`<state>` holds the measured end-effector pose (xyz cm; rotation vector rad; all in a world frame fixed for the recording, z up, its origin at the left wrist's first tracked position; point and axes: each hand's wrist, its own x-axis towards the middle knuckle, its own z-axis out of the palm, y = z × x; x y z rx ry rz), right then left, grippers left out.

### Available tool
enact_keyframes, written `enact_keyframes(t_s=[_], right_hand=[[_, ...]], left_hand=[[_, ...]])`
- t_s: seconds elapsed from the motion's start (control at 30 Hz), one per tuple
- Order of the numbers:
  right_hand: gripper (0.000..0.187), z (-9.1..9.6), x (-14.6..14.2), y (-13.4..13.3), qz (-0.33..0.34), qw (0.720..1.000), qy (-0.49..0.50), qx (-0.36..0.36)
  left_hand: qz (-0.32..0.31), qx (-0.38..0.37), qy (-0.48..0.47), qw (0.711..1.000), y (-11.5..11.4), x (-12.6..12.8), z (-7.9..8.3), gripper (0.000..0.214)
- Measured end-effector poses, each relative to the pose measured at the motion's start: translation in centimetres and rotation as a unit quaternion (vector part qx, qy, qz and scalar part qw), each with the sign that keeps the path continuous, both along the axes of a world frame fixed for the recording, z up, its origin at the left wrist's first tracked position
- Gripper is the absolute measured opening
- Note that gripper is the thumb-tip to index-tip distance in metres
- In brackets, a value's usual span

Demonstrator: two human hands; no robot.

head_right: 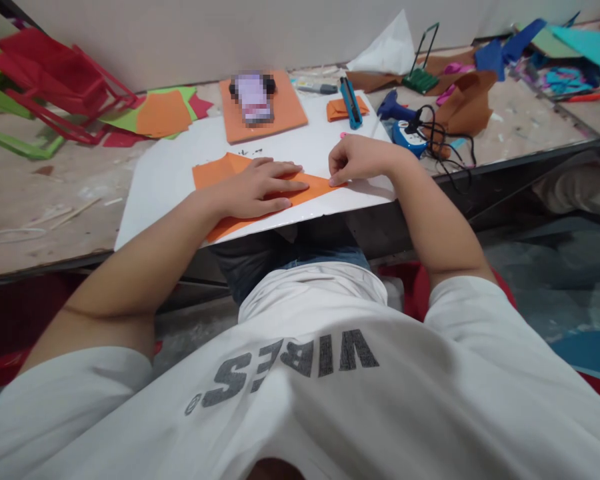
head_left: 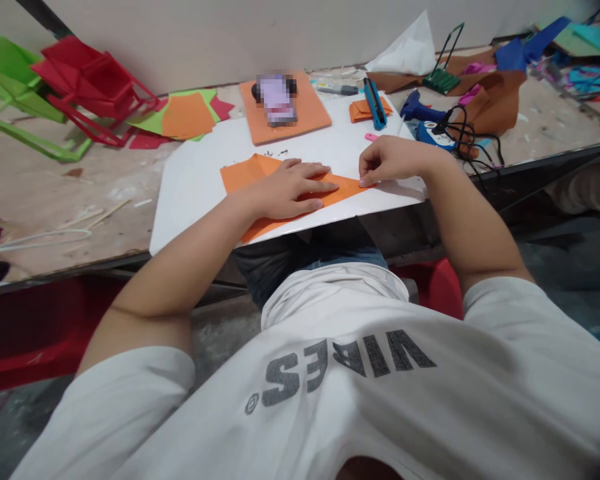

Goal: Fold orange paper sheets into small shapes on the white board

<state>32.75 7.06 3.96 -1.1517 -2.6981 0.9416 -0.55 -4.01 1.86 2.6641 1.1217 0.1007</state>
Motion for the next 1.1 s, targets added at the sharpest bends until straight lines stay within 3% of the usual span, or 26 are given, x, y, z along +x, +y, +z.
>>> enact_keyframes(t_s=[0.23, 0.37, 0.57, 0.7, 0.83, 0.97, 1.1], right_hand=[[0.053, -0.6, 1.6, 1.7, 0.032, 0.999, -0.006, -0.003], [0.048, -0.5, 2.3, 2.5, 0.042, 0.999, -0.009, -0.009], [0.047, 1.2, 2.6, 2.1, 0.038, 0.998, -0.03, -0.039], [0.048, 2.0, 2.1, 1.0, -0.014, 0.999, 0.039, -0.035], [0.044, 1.4, 0.4, -0.5, -0.032, 0.994, 0.104, 0.008], [0.043, 0.4, -1.1, -1.2, 0.009, 0.998, 0.059, -0.004], [0.047, -0.1, -0.8, -0.6, 0.013, 0.999, 0.031, -0.01]], left_hand=[[-0.004, 0.004, 0.0, 1.0, 0.1, -0.2, -0.1, 0.074], [-0.005, 0.001, 0.001, 1.0, 0.1, -0.2, -0.3, 0.074], [-0.002, -0.003, 0.002, 1.0, 0.0, -0.1, -0.1, 0.076], [-0.001, -0.001, 0.003, 1.0, -0.1, 0.0, 0.0, 0.075], [-0.003, -0.002, 0.001, 1.0, -0.1, 0.0, 0.0, 0.076], [-0.001, -0.004, -0.001, 1.0, -0.1, -0.1, 0.1, 0.077], [-0.001, -0.007, -0.007, 1.0, -0.1, -0.1, 0.0, 0.075]])
